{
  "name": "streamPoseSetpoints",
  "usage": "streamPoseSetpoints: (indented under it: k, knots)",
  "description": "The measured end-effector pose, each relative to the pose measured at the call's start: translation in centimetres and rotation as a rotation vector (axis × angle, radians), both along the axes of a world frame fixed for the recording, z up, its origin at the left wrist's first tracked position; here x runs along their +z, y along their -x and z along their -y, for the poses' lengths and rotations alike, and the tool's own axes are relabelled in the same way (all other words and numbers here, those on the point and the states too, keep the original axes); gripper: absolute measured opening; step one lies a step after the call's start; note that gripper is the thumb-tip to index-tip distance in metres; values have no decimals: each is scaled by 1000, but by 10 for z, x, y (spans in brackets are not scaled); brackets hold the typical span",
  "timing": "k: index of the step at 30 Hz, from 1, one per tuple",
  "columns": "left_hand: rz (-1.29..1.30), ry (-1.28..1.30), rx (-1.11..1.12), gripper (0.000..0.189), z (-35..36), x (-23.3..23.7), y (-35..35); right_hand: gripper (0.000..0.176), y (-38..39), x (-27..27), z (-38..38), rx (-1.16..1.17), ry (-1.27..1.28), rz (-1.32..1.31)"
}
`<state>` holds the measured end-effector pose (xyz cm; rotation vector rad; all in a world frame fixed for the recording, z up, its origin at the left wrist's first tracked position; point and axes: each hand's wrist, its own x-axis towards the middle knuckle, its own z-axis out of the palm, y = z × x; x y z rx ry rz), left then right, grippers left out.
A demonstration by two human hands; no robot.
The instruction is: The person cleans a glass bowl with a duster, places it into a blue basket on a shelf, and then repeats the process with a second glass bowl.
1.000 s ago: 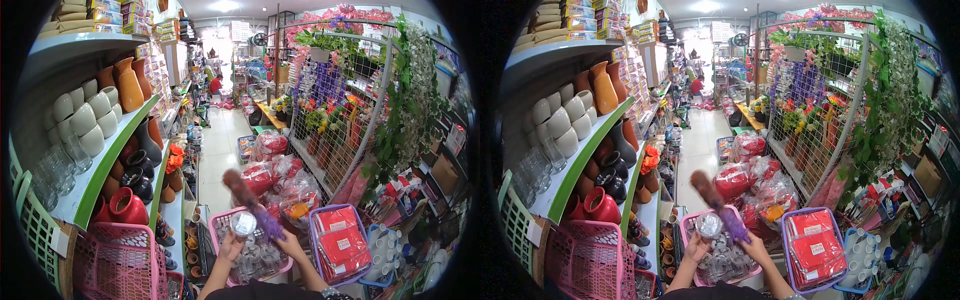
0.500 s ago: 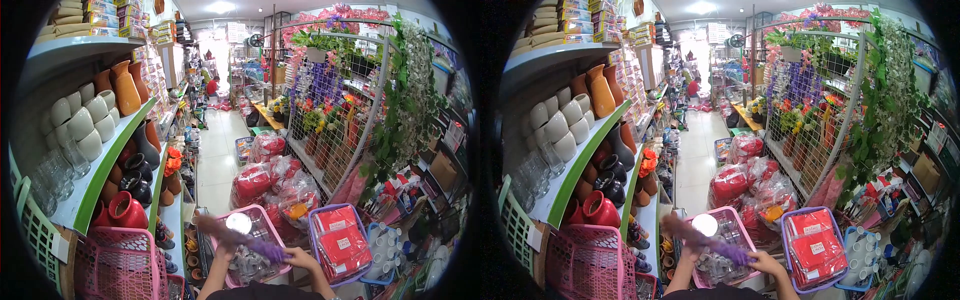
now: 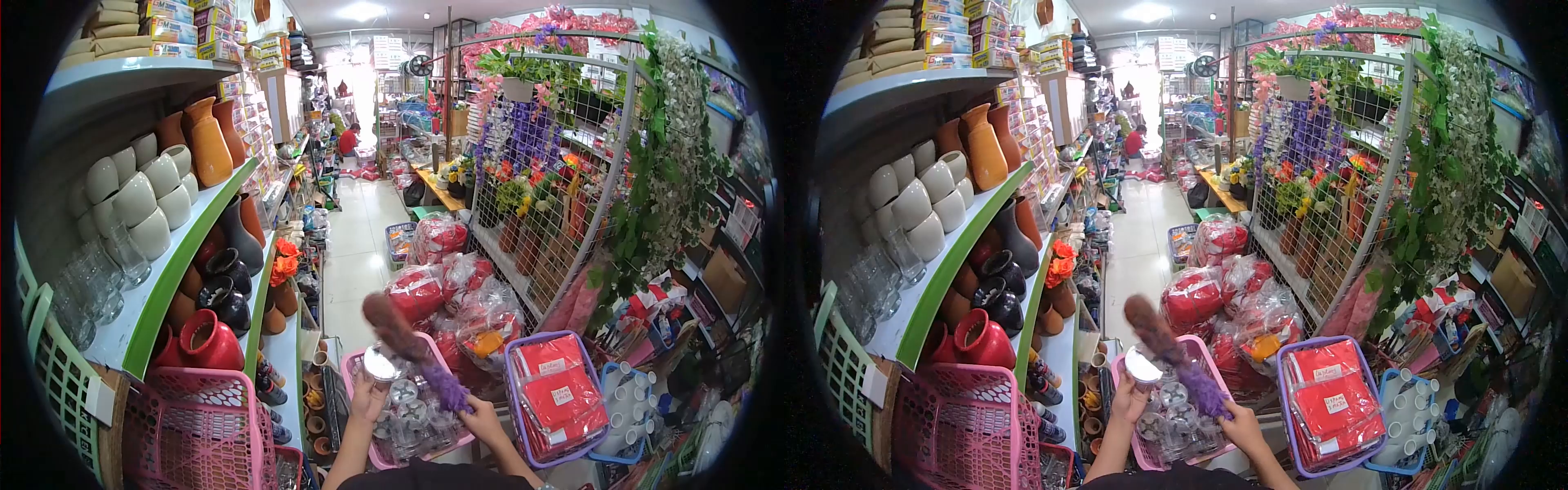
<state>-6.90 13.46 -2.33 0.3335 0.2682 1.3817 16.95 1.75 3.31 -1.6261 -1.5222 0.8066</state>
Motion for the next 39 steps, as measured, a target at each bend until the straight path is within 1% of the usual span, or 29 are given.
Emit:
streamPoseSetpoints:
  k: [1,2,3,4,5,6,7,9,10,11,12,13,14,15,16,17,19,21,23,24,25,27,29,31,32,33,35,37,39]
  knots:
    - [-8,-1,-10,40,-2,-10,1,35,-6,1,1,65,39,71]
    - [-17,-3,-20,40,-5,-24,2,36,-10,0,2,171,-44,66]
    - [137,-141,-113,33,-9,-30,2,36,-13,2,4,167,-44,65]
    - [124,-93,-143,37,-9,-38,4,36,-15,6,6,180,-46,156]
    - [112,-47,-173,42,-4,-21,4,37,-16,9,6,193,-50,247]
    - [52,-33,-79,38,0,-9,0,37,-15,5,3,106,-33,176]
    - [-8,-15,16,34,5,-3,-4,37,-16,6,5,105,-28,177]
    - [-8,-40,12,37,0,-23,-2,37,-19,13,5,43,-35,152]
    - [-53,-148,-45,38,-4,-32,0,38,-22,9,7,148,-15,148]
    - [-101,-254,-104,40,-6,-33,2,38,-21,11,8,150,-14,147]
    - [342,-130,-339,39,-6,-33,8,38,-19,14,12,195,-47,235]
    - [340,-128,-343,39,-5,-34,5,38,-17,16,14,238,-82,323]
    - [232,-63,-220,35,-2,-19,-3,38,-16,19,11,185,72,285]
    - [126,2,-97,31,-1,-10,-9,38,-12,16,11,182,73,286]
    - [21,49,-100,38,-4,-10,-10,38,-8,13,12,116,7,280]
    - [23,48,-99,38,-3,-12,-12,37,-3,11,11,51,-60,271]
    - [-23,-30,-26,42,-2,-17,-14,36,1,16,10,-4,-52,255]
    - [14,-16,-50,43,1,-7,-16,37,-3,19,8,-125,20,158]
    - [-10,-37,-34,43,5,0,-15,38,-12,18,10,-68,49,145]
    - [-1,-39,-78,43,-1,-16,-11,38,-17,12,13,23,-10,200]
    - [47,68,-79,41,-5,-25,-9,38,-18,8,15,112,-68,253]
    - [-95,-38,-20,41,-3,-22,-10,38,-19,12,12,59,-3,245]
    - [-54,10,-2,40,1,-15,-14,37,-19,17,9,-119,-1,209]
    - [-68,-109,-12,38,2,-8,-15,36,-18,26,10,-59,55,181]
    - [-60,-9,-62,38,1,-11,-13,35,-17,20,13,15,5,214]
    - [-64,-6,-65,38,1,-15,-12,35,-16,17,15,86,-44,245]
    - [-74,-47,-6,36,-1,-13,-14,35,-18,13,10,6,-1,211]
    - [13,18,-34,43,0,-4,-11,36,-24,7,2,-168,-30,132]
    - [-96,-123,-43,37,0,-6,-10,37,-24,18,5,-83,28,192]
